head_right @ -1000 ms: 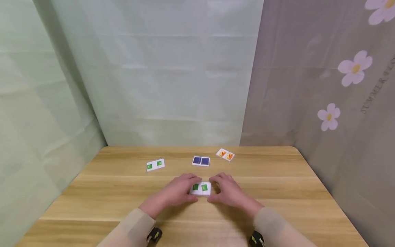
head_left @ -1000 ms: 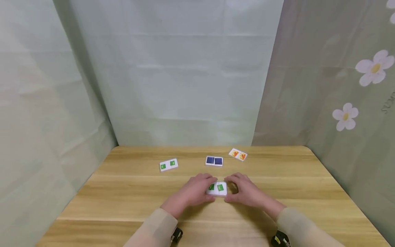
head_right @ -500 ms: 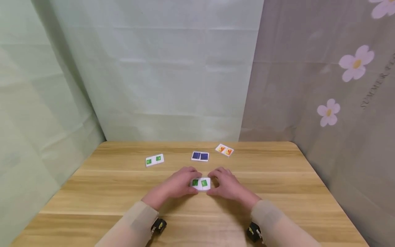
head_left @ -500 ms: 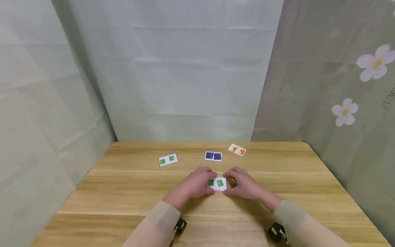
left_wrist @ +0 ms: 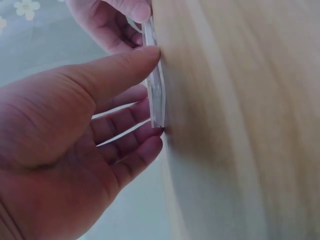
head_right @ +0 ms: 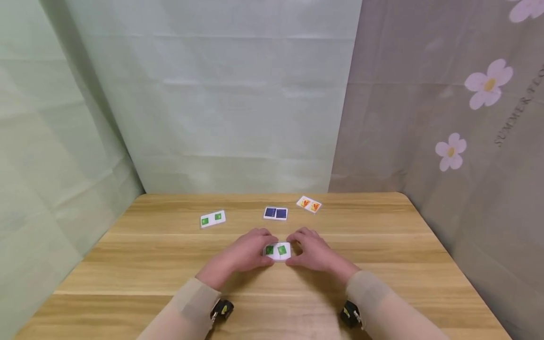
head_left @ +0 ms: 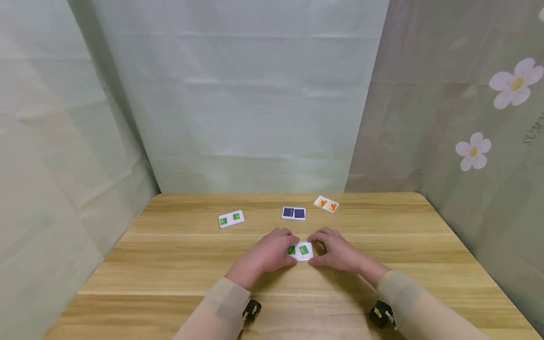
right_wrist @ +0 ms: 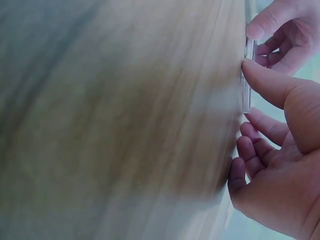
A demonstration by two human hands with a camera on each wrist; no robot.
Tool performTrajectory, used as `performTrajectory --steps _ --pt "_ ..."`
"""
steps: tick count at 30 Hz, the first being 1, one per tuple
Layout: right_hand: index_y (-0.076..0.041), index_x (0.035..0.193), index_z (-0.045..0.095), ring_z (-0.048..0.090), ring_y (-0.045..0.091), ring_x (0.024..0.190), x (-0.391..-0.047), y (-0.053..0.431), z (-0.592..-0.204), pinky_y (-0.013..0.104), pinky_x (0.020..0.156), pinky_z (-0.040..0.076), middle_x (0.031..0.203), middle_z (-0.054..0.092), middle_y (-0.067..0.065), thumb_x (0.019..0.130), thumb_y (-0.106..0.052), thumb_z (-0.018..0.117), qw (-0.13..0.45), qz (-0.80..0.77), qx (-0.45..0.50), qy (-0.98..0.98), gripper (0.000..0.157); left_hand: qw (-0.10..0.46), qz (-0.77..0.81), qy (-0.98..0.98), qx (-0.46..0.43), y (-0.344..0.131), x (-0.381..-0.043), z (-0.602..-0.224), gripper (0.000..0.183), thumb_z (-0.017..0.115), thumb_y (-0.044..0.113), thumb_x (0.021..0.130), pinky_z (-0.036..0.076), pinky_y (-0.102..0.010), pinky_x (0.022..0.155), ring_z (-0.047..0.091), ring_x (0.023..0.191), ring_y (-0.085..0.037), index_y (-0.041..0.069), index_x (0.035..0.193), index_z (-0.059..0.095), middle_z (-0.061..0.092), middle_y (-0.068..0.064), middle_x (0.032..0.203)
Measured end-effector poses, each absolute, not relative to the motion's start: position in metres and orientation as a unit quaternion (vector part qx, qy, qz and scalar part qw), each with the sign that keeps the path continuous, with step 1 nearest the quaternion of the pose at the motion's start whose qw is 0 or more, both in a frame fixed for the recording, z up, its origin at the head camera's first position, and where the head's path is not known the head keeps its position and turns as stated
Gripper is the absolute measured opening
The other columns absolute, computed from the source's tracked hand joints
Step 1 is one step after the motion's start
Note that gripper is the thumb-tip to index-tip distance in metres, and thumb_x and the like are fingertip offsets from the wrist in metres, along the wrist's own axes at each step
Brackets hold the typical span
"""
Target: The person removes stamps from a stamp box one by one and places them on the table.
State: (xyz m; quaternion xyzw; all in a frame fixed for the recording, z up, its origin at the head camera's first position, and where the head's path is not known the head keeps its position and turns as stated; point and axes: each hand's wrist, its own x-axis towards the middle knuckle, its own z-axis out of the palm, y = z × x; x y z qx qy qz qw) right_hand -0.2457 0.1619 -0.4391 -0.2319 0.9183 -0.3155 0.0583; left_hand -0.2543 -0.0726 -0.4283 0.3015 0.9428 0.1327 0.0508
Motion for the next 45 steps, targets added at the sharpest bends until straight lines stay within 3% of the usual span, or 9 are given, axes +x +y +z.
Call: performTrajectory --steps 19,45 --pt "-0.008 0.134 0.071 0.053 0.035 0.131 -0.2466 0.1658 -0.4386 0.064 0.114 0.044 0.141 0.061 0.012 0.091 -0.027 0.094 0.066 -0.324 -0.239 0.913 0.052 0.045 0.156 0.939 0.302 -0.0748 -0.2546 -0.4289 0.051 0.091 0.027 0.094 0.055 -0.035 0.1 0.059 0.113 -0.019 0.009 0.139 0.076 0.069 -0.006 0.132" --pt "-0.008 0.136 0.07 0.053 0.036 0.132 -0.247 0.1669 -0.4405 0.066 0.115 0.043 0.14 0.061 0.013 0.088 -0.026 0.096 0.074 -0.327 -0.223 0.915 0.058 0.066 0.201 0.93 0.302 -0.08 -0.2558 -0.4264 0.053 0.087 0.028 0.097 0.054 -0.038 0.105 0.063 0.115 -0.016 0.011 0.145 0.072 0.07 -0.006 0.136"
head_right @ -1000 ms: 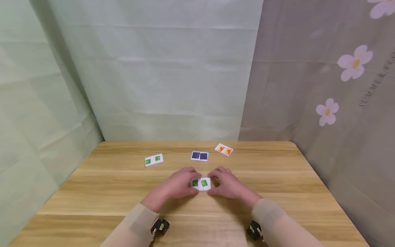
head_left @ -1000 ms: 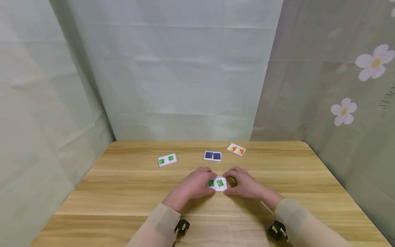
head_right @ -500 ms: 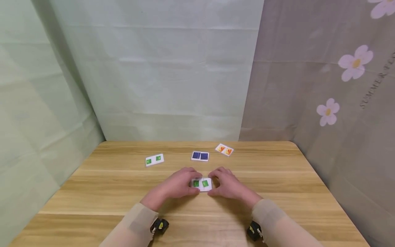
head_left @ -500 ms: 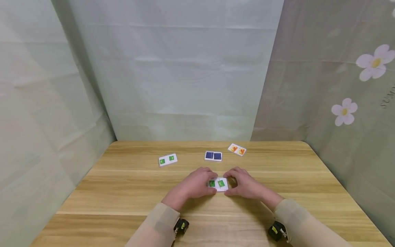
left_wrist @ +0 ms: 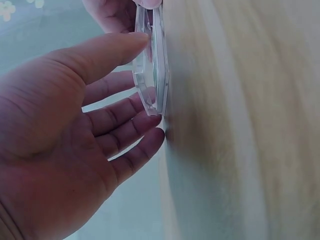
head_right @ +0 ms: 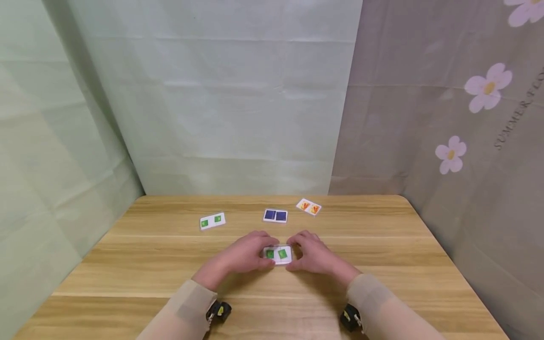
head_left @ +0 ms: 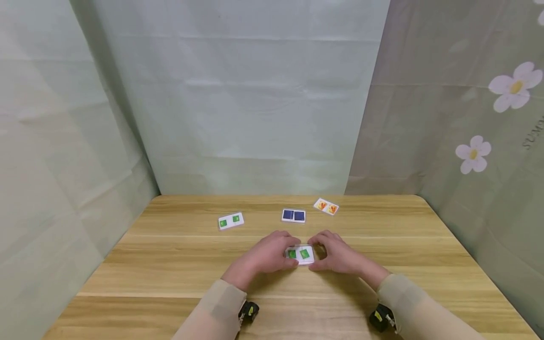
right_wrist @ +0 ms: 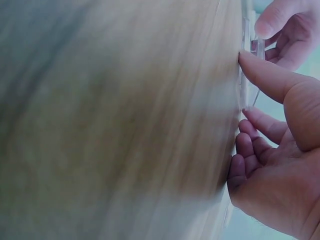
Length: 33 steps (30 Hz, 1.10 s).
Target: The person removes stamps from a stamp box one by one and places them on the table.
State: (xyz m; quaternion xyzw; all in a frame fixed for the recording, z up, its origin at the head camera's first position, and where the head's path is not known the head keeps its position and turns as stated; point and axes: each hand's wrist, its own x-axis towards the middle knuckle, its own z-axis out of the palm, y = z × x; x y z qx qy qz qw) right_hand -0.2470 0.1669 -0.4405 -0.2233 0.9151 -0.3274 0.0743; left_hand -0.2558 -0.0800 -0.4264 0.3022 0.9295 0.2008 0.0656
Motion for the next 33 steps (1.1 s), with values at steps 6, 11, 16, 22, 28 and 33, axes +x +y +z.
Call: performTrajectory --steps 6,11,16,22,28,33 --pt "-0.007 0.137 0.069 0.054 0.034 0.129 -0.248 0.168 -0.442 0.064 0.113 0.045 0.138 0.061 0.011 0.088 -0.028 0.096 0.075 -0.329 -0.229 0.913 0.06 0.061 0.194 0.931 0.302 -0.082 -0.256 -0.426 0.056 0.088 0.027 0.097 0.053 -0.042 0.111 0.063 0.125 -0.021 0.011 0.147 0.07 0.069 -0.007 0.142" --pt "-0.005 0.135 0.069 0.055 0.032 0.126 -0.249 0.168 -0.442 0.061 0.111 0.046 0.136 0.062 0.01 0.089 -0.029 0.096 0.07 -0.328 -0.245 0.91 0.058 0.048 0.188 0.931 0.307 -0.087 -0.257 -0.424 0.056 0.087 0.026 0.097 0.052 -0.045 0.113 0.063 0.129 -0.025 0.01 0.148 0.069 0.068 -0.008 0.143" --pt "-0.008 0.128 0.071 0.056 0.031 0.122 -0.25 0.168 -0.442 0.058 0.109 0.047 0.132 0.063 0.009 0.089 -0.028 0.095 0.06 -0.326 -0.257 0.908 0.051 0.041 0.185 0.933 0.308 -0.093 -0.259 -0.418 0.055 0.086 0.024 0.098 0.05 -0.049 0.115 0.061 0.134 -0.029 0.01 0.148 0.069 0.067 -0.01 0.146" --pt "-0.011 0.125 0.072 0.055 0.028 0.121 -0.252 0.168 -0.442 0.056 0.109 0.047 0.131 0.062 0.006 0.089 -0.028 0.095 0.06 -0.32 -0.255 0.91 0.047 0.04 0.192 0.935 0.294 -0.099 -0.264 -0.413 0.056 0.085 0.021 0.099 0.048 -0.05 0.118 0.057 0.14 -0.031 0.011 0.151 0.067 0.063 -0.011 0.151" --pt "-0.01 0.124 0.072 0.055 0.029 0.121 -0.251 0.17 -0.443 0.057 0.109 0.047 0.13 0.063 0.006 0.088 -0.028 0.096 0.056 -0.318 -0.252 0.912 0.046 0.023 0.192 0.935 0.298 -0.106 -0.272 -0.414 0.057 0.086 0.019 0.098 0.045 -0.052 0.121 0.057 0.141 -0.035 0.008 0.151 0.066 0.063 -0.014 0.151" --pt "-0.011 0.124 0.072 0.055 0.029 0.121 -0.251 0.17 -0.444 0.056 0.109 0.046 0.131 0.063 0.006 0.089 -0.029 0.095 0.057 -0.321 -0.251 0.912 0.046 0.015 0.19 0.938 0.289 -0.11 -0.281 -0.417 0.056 0.084 0.019 0.1 0.043 -0.053 0.123 0.055 0.144 -0.037 0.009 0.152 0.065 0.062 -0.015 0.153"
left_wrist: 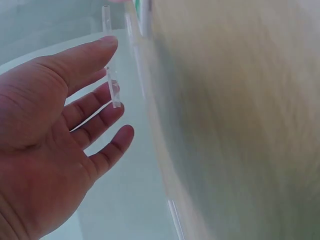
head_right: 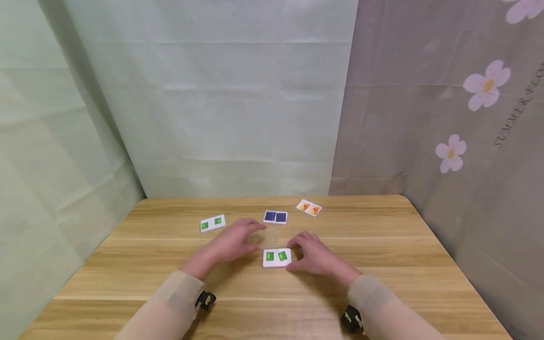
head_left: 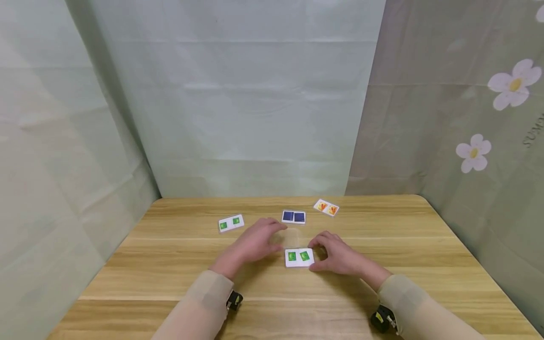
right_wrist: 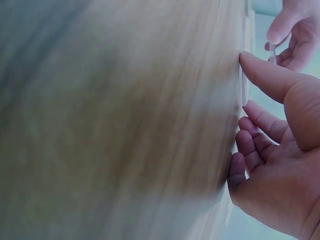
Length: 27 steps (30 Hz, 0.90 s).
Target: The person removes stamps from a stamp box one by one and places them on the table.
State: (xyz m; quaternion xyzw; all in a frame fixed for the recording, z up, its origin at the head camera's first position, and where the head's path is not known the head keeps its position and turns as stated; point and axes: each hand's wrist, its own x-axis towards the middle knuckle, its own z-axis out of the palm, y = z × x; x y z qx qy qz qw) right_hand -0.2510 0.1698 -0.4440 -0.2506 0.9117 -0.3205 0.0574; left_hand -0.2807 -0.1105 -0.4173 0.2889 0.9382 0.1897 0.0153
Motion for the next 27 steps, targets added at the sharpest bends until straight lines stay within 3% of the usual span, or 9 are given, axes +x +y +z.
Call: performTrajectory --steps 27 --pt "-0.011 0.125 0.072 0.054 0.031 0.125 -0.248 0.169 -0.441 0.06 0.113 0.045 0.135 0.062 0.008 0.09 -0.027 0.095 0.067 -0.329 -0.239 0.911 0.045 0.035 0.176 0.943 0.281 -0.121 -0.311 -0.432 0.052 0.08 0.02 0.104 0.04 -0.052 0.124 0.052 0.147 -0.036 0.01 0.153 0.065 0.06 -0.015 0.155"
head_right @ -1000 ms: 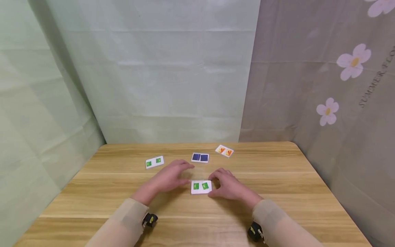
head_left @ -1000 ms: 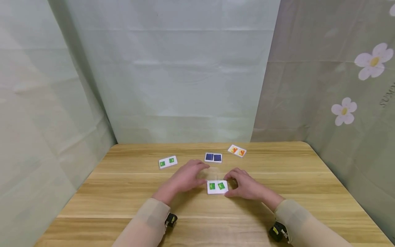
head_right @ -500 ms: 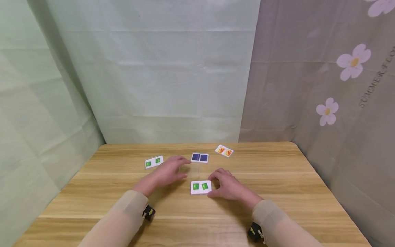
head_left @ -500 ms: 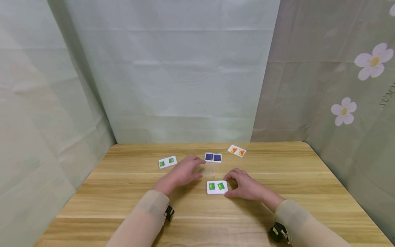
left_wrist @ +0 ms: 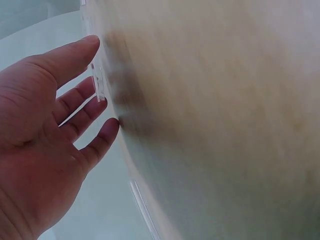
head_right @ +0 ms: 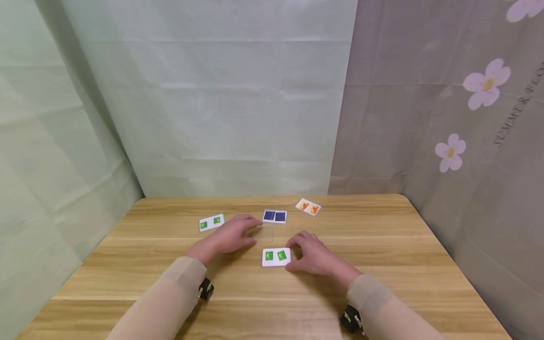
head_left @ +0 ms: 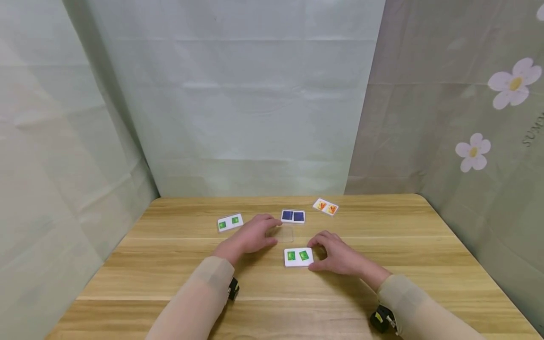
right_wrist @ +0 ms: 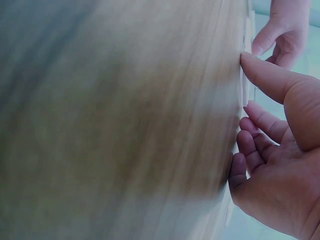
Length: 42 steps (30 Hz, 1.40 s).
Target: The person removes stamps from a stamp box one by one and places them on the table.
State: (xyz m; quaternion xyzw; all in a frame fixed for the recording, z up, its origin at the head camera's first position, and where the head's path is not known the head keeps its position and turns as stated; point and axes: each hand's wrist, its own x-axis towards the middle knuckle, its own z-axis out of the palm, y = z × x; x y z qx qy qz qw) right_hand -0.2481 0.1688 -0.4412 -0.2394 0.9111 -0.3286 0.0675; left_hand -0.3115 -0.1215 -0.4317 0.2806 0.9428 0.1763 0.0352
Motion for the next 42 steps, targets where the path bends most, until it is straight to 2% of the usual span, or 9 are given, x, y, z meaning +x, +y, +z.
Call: performTrajectory --steps 22,33,42 --pt "-0.012 0.125 0.072 0.053 0.032 0.127 -0.248 0.169 -0.442 0.061 0.114 0.044 0.137 0.061 0.009 0.091 -0.028 0.094 0.072 -0.33 -0.236 0.911 0.044 0.051 0.153 0.947 0.277 -0.117 -0.315 -0.433 0.041 0.077 0.022 0.106 0.038 -0.052 0.126 0.052 0.148 -0.032 0.015 0.146 0.069 0.063 -0.008 0.154" --pt "-0.013 0.125 0.072 0.053 0.032 0.126 -0.249 0.169 -0.444 0.061 0.113 0.044 0.136 0.061 0.008 0.091 -0.029 0.094 0.071 -0.33 -0.239 0.911 0.044 0.048 0.183 0.943 0.273 -0.117 -0.312 -0.432 0.039 0.079 0.021 0.105 0.038 -0.052 0.125 0.053 0.146 -0.035 0.011 0.142 0.072 0.061 -0.013 0.153" --pt "-0.014 0.125 0.072 0.054 0.032 0.126 -0.252 0.17 -0.446 0.06 0.112 0.045 0.136 0.062 0.008 0.09 -0.03 0.094 0.063 -0.327 -0.245 0.911 0.045 0.025 0.21 0.939 0.27 -0.113 -0.302 -0.428 0.046 0.079 0.022 0.105 0.039 -0.054 0.124 0.052 0.146 -0.037 0.008 0.147 0.068 0.061 -0.016 0.153"
